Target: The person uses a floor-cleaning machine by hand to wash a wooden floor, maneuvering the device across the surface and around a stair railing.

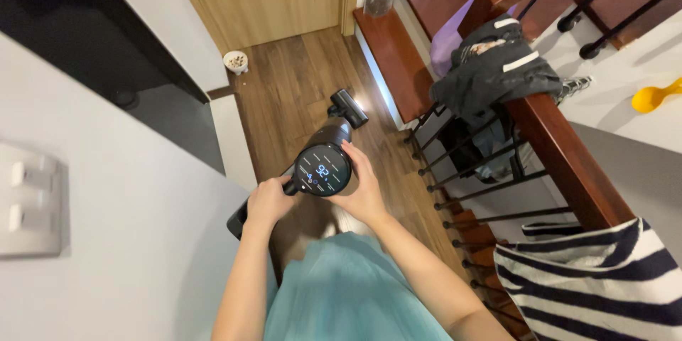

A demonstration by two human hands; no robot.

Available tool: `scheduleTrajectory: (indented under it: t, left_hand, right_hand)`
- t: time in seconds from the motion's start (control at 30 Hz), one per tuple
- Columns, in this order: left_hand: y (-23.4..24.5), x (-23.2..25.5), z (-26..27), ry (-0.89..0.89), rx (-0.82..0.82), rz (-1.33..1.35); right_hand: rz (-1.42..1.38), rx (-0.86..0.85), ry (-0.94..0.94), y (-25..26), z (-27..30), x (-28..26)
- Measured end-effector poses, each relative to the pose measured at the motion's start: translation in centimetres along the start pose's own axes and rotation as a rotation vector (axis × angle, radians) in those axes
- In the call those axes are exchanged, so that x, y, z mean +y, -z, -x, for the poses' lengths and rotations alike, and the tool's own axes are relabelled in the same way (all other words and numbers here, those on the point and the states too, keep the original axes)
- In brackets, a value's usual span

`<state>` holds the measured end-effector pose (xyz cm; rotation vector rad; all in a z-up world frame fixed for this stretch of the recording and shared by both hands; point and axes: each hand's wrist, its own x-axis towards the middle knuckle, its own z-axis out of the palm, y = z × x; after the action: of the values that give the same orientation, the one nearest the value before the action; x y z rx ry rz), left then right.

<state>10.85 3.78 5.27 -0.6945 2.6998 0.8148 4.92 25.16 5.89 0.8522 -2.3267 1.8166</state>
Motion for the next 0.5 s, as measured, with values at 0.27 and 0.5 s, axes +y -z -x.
scheduleTrajectory:
  t: [0.27, 0.5]
  left_hand:
    - [1.0, -2.3, 5.6, 0.058, -0.010, -0.046]
    - [2.7, -5.0, 7.2, 0.004, 0.145, -0.136]
  right_hand:
    - [0.019, -0.015, 0.030, -1.3, 3.5, -3.8]
    - [-0.058, 0.038, 0.031, -3.9, 4.8, -6.8]
